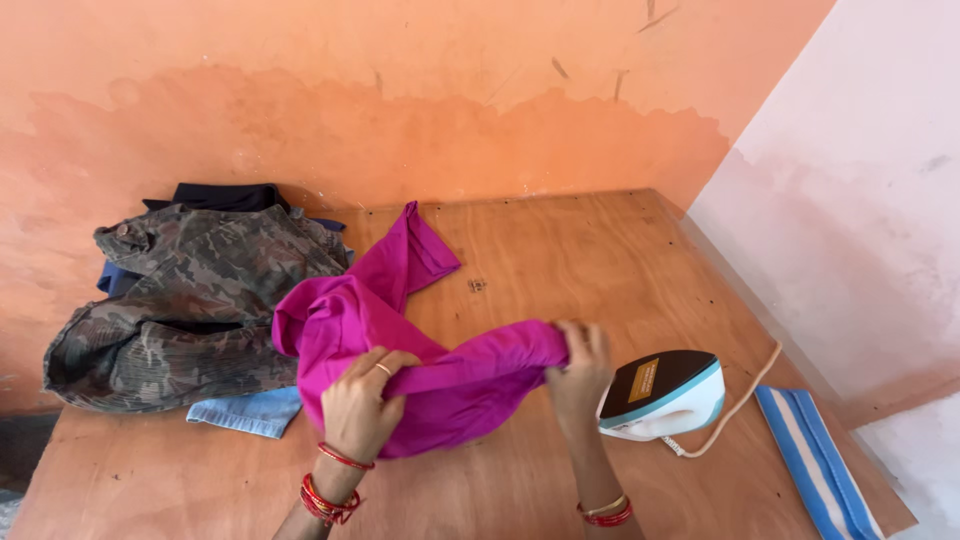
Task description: The person irons a pair of magenta pants on a wooden table. They smooth the fabric, use a white and blue iron to press the garment, fold the pants in half, and iron the folded edges. The person then folds the pants again and irons the final folded stack before placing it aside.
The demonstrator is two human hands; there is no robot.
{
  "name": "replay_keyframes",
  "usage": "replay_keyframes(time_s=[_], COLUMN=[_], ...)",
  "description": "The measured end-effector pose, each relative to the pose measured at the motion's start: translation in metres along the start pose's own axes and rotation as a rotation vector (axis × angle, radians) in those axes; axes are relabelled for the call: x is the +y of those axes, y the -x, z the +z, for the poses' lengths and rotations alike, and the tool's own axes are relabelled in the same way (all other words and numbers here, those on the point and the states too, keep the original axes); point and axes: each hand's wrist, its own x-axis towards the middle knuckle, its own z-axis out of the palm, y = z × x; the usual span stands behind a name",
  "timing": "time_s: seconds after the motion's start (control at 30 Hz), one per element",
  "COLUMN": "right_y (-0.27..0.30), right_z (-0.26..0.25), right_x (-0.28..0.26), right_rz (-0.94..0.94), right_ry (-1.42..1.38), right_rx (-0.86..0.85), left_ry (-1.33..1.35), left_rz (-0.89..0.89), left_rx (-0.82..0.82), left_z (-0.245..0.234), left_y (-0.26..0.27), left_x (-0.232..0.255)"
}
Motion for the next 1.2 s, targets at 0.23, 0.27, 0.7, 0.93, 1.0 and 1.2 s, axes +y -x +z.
replay_keyframes(time_s=[0.23,0.27,0.7,0.93,1.0,1.2], right_y=[-0.044,-0.053,-0.007,0.040,0.025,-0.029], right_z=[0.001,-0.005,0.000,0.017,0.006,-0.055], right_x=[0.036,0.044,-0.028,-0.031,-0.015,0.038], right_rz=[0.446,0.526,-0.131,-0.228,-0.058,0.296], right_ry=[-0.659,-0.928,0.172,0.054,-0.018,-0.158], right_rx=[0.107,0.063,-0.805,-0.562,-0.373,-0.251], left_ry=[-0.131,-0.151,0.554,0.544,0.308,-0.152], left_rz=[0.170,0.155,-0.220,-0.160,-0.084,-0.026], left_rx=[0.415,0.446,0.257,0.413,0.496,0.050], left_z=[-0.026,-0.034,0.001,0.016,0.012,0.024], left_y=[-0.020,-0.017,-0.031,-0.043,-0.043,-0.023], left_x=[0.007,0.007,-0.018,-0.018,-0.027,-0.048])
